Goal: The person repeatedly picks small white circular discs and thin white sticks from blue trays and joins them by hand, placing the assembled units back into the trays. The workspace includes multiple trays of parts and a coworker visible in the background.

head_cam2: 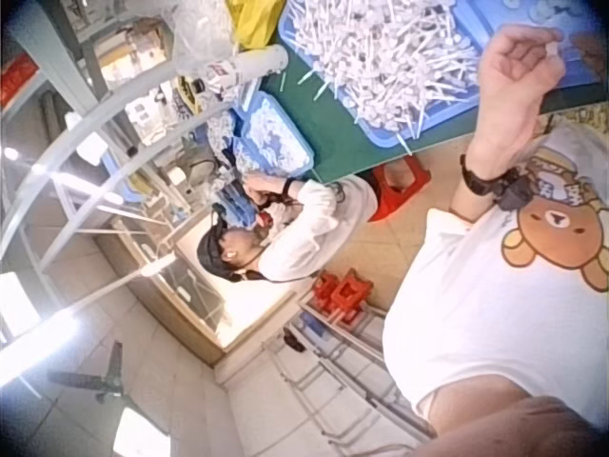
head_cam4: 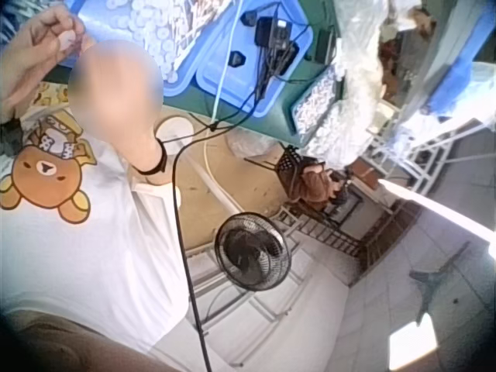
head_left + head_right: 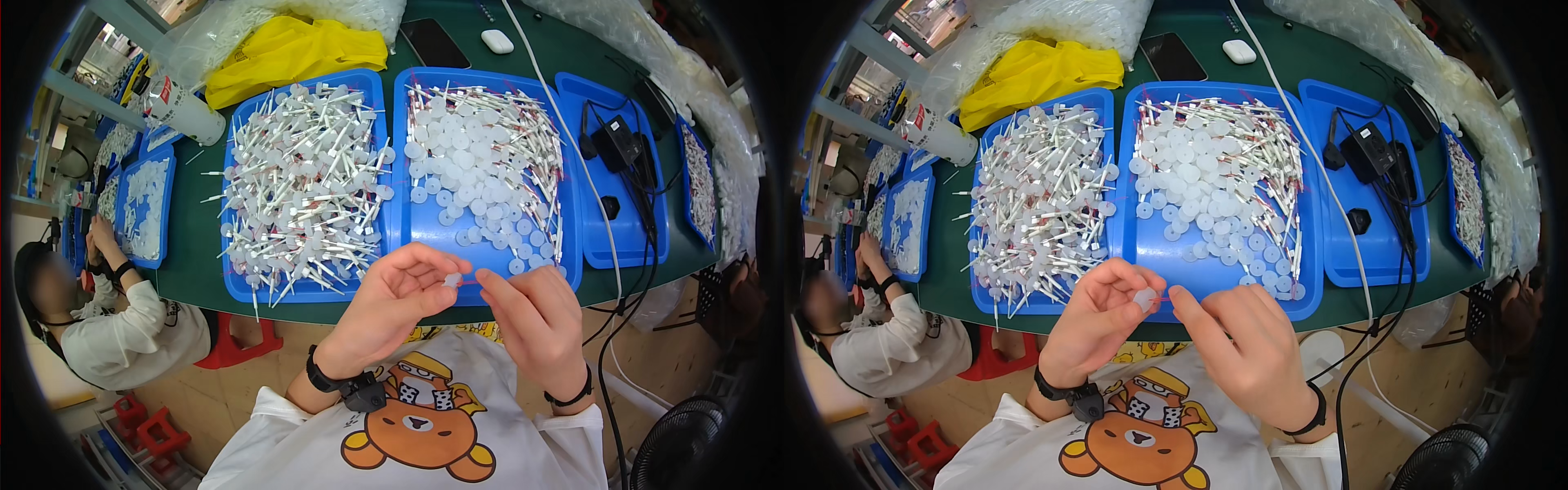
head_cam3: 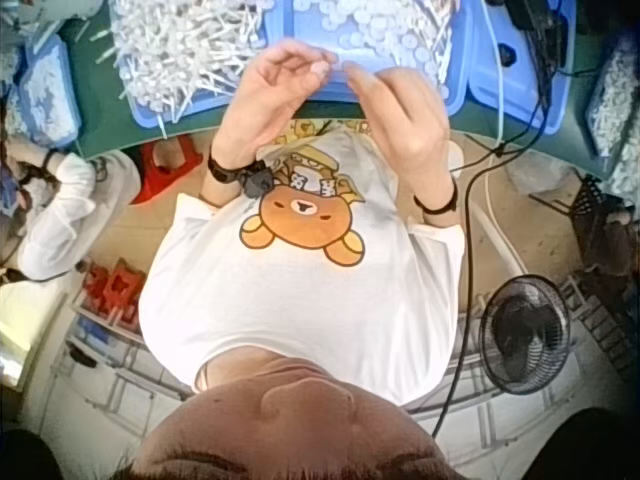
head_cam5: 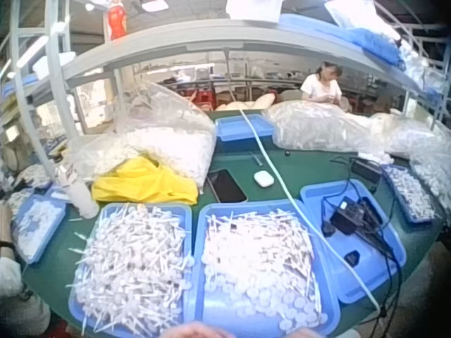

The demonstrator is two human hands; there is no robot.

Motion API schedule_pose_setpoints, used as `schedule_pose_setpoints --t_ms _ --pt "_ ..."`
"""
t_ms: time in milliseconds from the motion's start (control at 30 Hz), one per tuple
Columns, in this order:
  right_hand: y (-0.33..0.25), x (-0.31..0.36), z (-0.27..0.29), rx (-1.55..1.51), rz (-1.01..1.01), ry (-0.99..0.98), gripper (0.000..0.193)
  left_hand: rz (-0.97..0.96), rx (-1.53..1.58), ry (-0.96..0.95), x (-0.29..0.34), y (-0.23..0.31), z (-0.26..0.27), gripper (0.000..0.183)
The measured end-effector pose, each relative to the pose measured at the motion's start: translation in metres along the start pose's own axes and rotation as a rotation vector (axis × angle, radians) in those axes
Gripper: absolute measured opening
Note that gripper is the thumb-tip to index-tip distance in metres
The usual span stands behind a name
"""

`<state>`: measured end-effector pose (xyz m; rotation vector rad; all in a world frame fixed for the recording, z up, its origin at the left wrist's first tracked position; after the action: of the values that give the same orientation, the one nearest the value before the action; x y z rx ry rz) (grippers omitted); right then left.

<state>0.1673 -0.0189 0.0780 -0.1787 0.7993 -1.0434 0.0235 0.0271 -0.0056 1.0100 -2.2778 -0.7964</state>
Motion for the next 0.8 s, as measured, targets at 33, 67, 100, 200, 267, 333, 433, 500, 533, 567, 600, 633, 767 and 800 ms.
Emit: schedule_pose_setpoints --t_ms 33,67,100,200,267,333,433,500,533,567,600,633,767,800 --pt "-0.001 0.000 0.000 0.021 0.017 -0.003 0.038 -0.012 -0.011 0.006 0.000 0.001 0.000 0.022" --pt "-0.002 0.001 0.000 0.026 0.027 0.002 0.038 -0.023 -0.021 0.013 0.000 0.001 0.000 0.022" --pt "-0.003 0.001 -0.001 0.030 0.036 0.007 0.039 -0.035 -0.032 0.019 0.000 0.002 0.000 0.023" --pt "-0.004 0.003 -0.002 0.043 0.057 0.008 0.039 -0.042 -0.043 0.035 -0.001 0.002 0.001 0.025" --pt "-0.004 0.003 -0.002 0.051 0.067 0.001 0.040 -0.052 -0.054 0.045 -0.002 0.002 0.000 0.024" --pt "-0.004 0.004 -0.002 0.064 0.076 -0.010 0.040 -0.055 -0.063 0.052 -0.003 0.001 0.000 0.024" --pt "-0.004 0.005 -0.004 0.118 0.080 0.006 0.041 -0.046 -0.050 0.043 -0.005 -0.001 0.000 0.024" --pt "-0.003 0.005 -0.004 0.129 0.070 -0.003 0.040 -0.033 -0.007 0.021 -0.005 -0.004 0.001 0.024" --pt "-0.002 0.005 -0.004 0.136 0.065 -0.007 0.039 -0.036 -0.011 0.022 -0.005 -0.004 0.002 0.024" --pt "-0.002 0.005 -0.003 0.131 0.059 -0.003 0.038 -0.039 -0.014 0.023 -0.006 -0.005 0.002 0.025" --pt "-0.003 0.004 -0.003 0.126 0.054 0.002 0.037 -0.042 -0.018 0.025 -0.006 -0.006 0.003 0.025" --pt "-0.003 0.004 -0.003 0.121 0.048 0.006 0.036 -0.093 -0.058 0.004 -0.005 -0.004 0.002 0.026" --pt "-0.003 0.002 -0.003 -0.019 -0.022 0.035 0.033 -0.276 -0.276 -0.036 -0.004 0.004 0.001 0.030" --pt "-0.002 0.002 -0.004 -0.051 -0.038 0.031 0.033 -0.317 -0.344 -0.035 -0.003 0.006 0.000 0.032"
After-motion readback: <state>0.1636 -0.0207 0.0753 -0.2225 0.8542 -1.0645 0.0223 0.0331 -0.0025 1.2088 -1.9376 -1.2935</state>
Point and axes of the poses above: each hand's wrist, its own x-axis away from the middle knuckle, its own z-axis out of the back of the hand, y = z × x, the point moved 6 cm from there along -x, towards the middle knuckle, and after that the axes turned 4 degrees about -x, right-handed, at the moved point
